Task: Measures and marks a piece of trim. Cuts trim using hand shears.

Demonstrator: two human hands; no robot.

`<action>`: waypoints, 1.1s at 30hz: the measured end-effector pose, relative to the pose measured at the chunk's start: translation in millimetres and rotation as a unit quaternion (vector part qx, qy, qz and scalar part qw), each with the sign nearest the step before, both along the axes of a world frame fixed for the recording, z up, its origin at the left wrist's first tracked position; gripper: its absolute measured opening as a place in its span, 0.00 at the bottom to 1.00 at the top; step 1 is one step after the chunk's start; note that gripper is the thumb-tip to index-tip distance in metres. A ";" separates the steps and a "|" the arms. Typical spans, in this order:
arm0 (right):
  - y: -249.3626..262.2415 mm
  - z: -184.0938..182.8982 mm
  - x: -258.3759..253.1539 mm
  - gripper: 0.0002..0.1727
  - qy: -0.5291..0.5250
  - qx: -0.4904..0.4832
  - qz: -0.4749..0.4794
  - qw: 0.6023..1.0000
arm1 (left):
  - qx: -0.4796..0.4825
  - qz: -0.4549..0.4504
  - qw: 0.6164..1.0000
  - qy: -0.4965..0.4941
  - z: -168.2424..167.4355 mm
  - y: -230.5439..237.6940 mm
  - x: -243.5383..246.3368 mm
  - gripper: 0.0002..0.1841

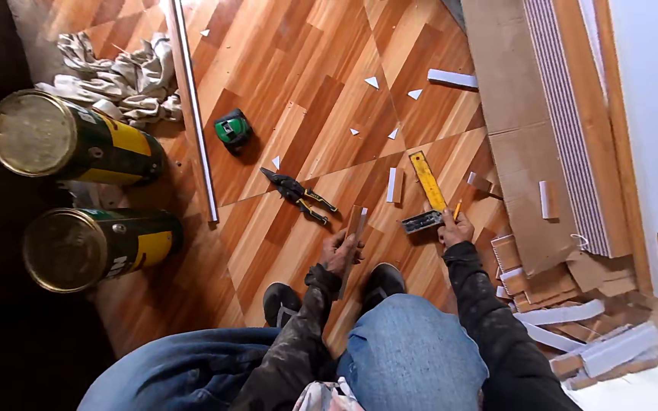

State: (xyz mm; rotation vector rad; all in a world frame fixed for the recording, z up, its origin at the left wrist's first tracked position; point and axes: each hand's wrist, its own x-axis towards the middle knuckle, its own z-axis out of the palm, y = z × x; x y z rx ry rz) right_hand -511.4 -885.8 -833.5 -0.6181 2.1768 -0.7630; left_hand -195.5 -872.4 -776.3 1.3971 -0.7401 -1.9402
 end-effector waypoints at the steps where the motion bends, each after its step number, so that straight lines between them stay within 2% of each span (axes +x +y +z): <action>1: 0.5 -0.6 -2.7 0.19 0.052 0.019 0.025 0.998 | 0.005 0.008 1.000 0.008 1.4 -0.7 0.4 0.16; 4: -2.8 7.0 -5.3 0.24 0.208 0.106 0.119 0.965 | 0.020 0.027 0.999 0.021 4.4 -3.3 1.1 0.16; 6: -5.6 10.5 -5.2 0.25 0.262 0.137 0.152 0.943 | 0.035 0.034 0.998 0.027 7.1 -5.6 1.1 0.16; 9: -13.2 15.8 3.1 0.24 0.290 0.133 0.178 0.931 | 0.071 0.062 0.995 0.035 11.8 -10.1 -0.7 0.15; 12: -27.8 21.4 13.9 0.23 0.281 0.137 0.243 0.918 | 0.093 0.071 0.992 0.039 12.7 -12.4 0.2 0.15; 15: -47.1 27.3 17.6 0.26 0.304 0.169 0.277 0.896 | 0.104 0.079 0.990 0.046 9.9 -12.8 2.5 0.15; 17: -59.0 36.2 31.3 0.30 0.317 0.124 0.285 0.896 | 0.092 0.095 0.990 0.044 7.1 -13.2 6.2 0.15; 19: -65.7 49.8 67.1 0.28 0.290 0.048 0.354 0.888 | 0.082 0.120 0.989 0.013 13.3 -17.5 10.8 0.16; 20: -65.3 51.1 91.2 0.26 0.270 0.000 0.412 0.870 | 0.075 0.131 0.988 -0.011 18.7 -21.5 14.3 0.17; 23: -60.8 27.1 177.4 0.19 0.214 -0.146 0.559 0.788 | 0.010 0.166 0.984 -0.071 34.5 -39.9 31.5 0.18; 24: -60.8 22.2 205.7 0.18 0.190 -0.144 0.601 0.763 | -0.023 0.170 0.981 -0.093 39.7 -45.6 40.0 0.19; 27: -72.3 15.1 266.7 0.26 0.169 -0.005 0.688 0.706 | -0.069 0.185 0.971 -0.133 59.6 -61.5 65.7 0.24; 30: -83.7 2.0 287.9 0.32 0.199 0.039 0.672 0.712 | -0.079 0.232 0.963 -0.113 75.1 -69.4 84.9 0.18; 32: -97.5 18.6 284.8 0.33 0.148 0.079 0.657 0.735 | -0.101 0.242 0.961 -0.093 74.9 -70.2 94.1 0.20; 33: -104.1 26.7 279.3 0.34 0.110 0.088 0.636 0.759 | -0.111 0.245 0.960 -0.083 74.8 -71.1 96.3 0.21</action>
